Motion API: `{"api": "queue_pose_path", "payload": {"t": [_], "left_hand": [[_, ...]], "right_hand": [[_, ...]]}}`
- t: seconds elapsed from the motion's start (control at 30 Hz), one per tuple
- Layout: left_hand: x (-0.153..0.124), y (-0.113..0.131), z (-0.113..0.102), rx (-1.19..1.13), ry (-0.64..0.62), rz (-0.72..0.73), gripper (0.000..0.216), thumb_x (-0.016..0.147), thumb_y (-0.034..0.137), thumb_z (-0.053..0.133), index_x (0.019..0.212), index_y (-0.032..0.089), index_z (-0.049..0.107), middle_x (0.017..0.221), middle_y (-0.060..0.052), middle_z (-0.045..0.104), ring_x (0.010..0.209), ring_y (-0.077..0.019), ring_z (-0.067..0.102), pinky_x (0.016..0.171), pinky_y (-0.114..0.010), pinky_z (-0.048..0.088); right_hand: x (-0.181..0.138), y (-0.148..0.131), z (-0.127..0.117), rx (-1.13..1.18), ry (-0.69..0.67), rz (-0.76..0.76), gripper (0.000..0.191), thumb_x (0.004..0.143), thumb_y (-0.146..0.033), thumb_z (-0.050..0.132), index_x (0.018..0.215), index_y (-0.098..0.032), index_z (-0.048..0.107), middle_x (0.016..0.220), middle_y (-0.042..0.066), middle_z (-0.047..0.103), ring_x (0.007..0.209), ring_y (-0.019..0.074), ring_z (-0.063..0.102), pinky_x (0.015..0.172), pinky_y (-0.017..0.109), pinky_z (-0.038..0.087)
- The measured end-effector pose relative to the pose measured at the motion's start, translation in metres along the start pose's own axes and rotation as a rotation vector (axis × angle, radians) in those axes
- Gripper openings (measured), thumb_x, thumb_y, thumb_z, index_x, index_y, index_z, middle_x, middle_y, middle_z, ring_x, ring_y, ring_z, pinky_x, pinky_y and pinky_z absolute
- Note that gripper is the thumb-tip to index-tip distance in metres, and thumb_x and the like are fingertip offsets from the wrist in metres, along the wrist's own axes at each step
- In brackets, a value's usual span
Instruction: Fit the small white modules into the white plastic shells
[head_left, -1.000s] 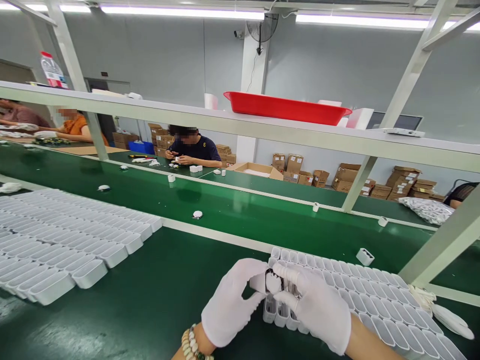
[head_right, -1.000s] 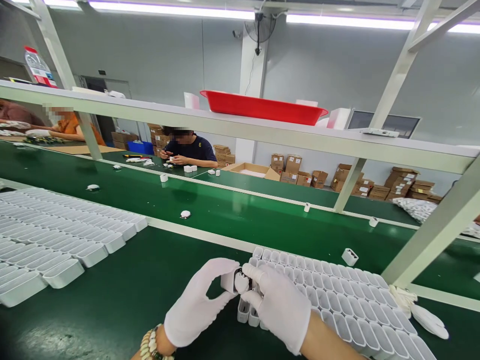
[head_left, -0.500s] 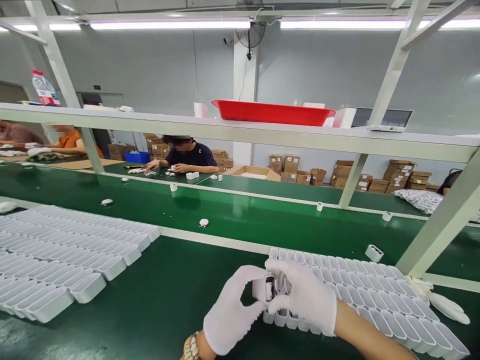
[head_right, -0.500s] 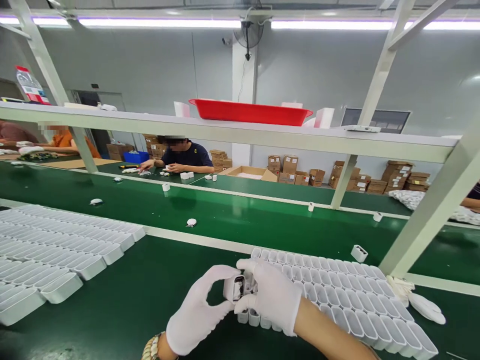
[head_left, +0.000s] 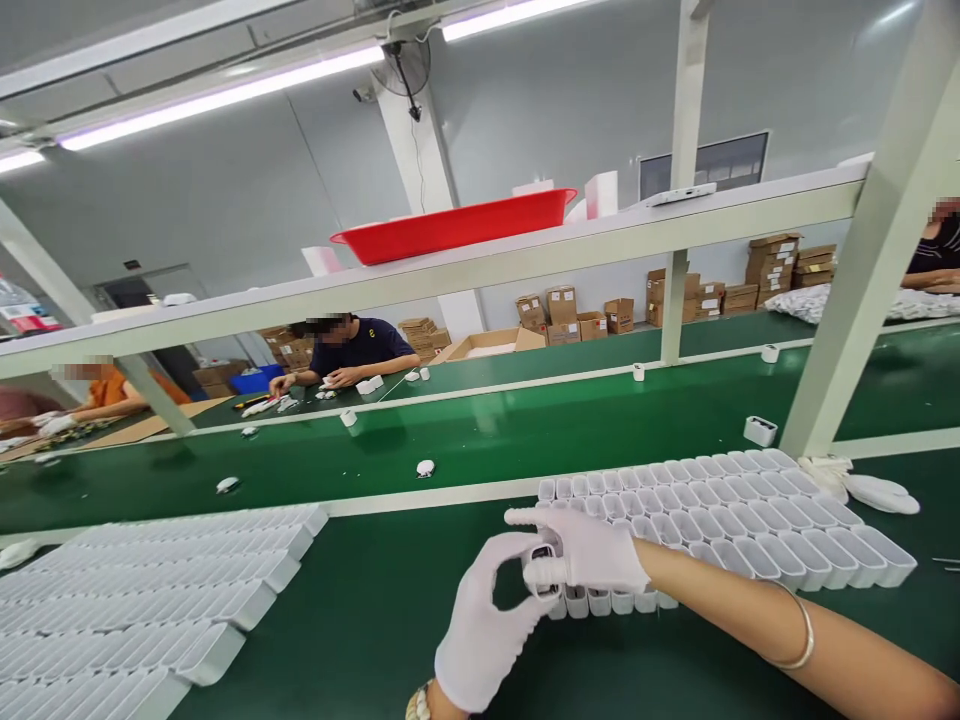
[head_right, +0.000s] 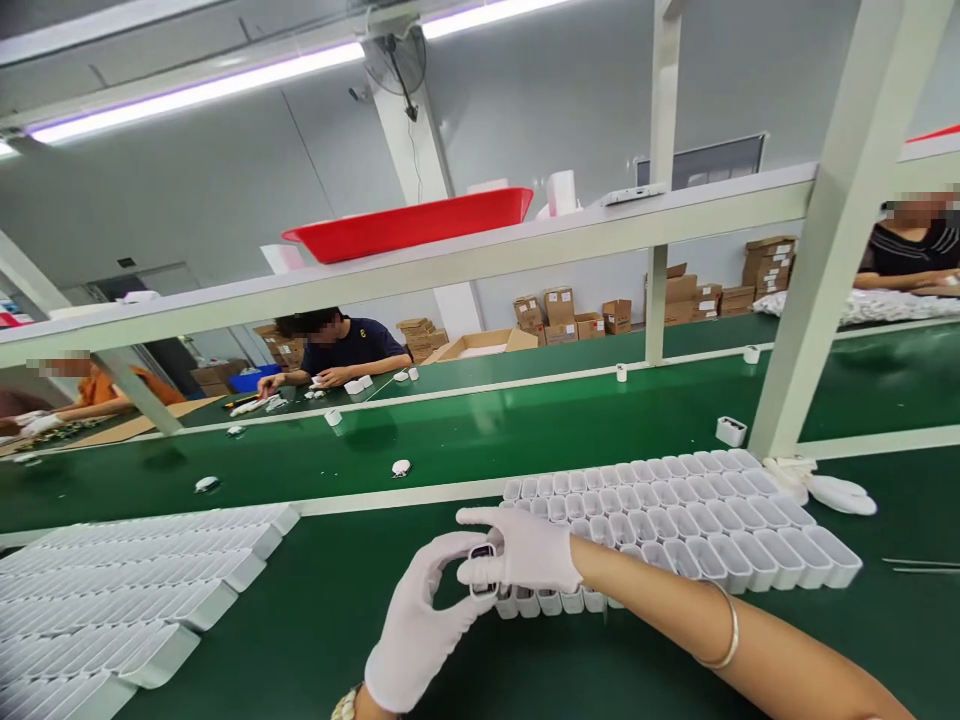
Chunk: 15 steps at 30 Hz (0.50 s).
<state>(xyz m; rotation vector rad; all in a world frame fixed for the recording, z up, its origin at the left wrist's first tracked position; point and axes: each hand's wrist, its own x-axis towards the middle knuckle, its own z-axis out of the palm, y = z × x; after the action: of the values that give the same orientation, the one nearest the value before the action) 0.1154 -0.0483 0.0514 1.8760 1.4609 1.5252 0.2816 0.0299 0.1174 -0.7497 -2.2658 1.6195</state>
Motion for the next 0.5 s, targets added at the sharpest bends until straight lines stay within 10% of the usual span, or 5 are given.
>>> {"api": "queue_pose_path", "payload": {"t": [0.13,0.3,0.5], "left_hand": [[0.0,-0.006,0.003,0.051,0.066,-0.017,0.034,0.074,0.023,0.073,0.107,0.022,0.067,0.106,-0.008,0.073,0.096,-0.0255,0.071,0.088,-0.043,0.06],[0.002,-0.018,0.004,-0.016,0.088,-0.088,0.048,0.074,0.025,0.074,0.119,0.021,0.058,0.12,-0.011,0.068,0.109,-0.0273,0.068,0.098,-0.047,0.055],[0.009,-0.036,0.009,-0.086,0.101,-0.179,0.047,0.097,0.048,0.049,0.134,0.02,0.049,0.135,-0.016,0.061,0.125,-0.0266,0.061,0.101,-0.043,0.054]], "right_hand": [[-0.005,-0.007,0.004,-0.22,0.143,-0.022,0.087,0.074,-0.04,0.073,0.151,-0.019,0.039,0.108,0.011,0.066,0.092,0.0258,0.06,0.083,0.038,0.049],[0.002,-0.002,0.001,-0.157,0.198,-0.112,0.033,0.072,-0.022,0.065,0.104,-0.019,0.072,0.083,0.001,0.067,0.068,0.0161,0.059,0.063,0.028,0.049],[0.02,0.014,-0.059,-0.142,0.486,-0.016,0.029,0.083,-0.019,0.063,0.111,-0.013,0.067,0.097,0.007,0.07,0.073,0.0138,0.061,0.067,0.027,0.053]]}}
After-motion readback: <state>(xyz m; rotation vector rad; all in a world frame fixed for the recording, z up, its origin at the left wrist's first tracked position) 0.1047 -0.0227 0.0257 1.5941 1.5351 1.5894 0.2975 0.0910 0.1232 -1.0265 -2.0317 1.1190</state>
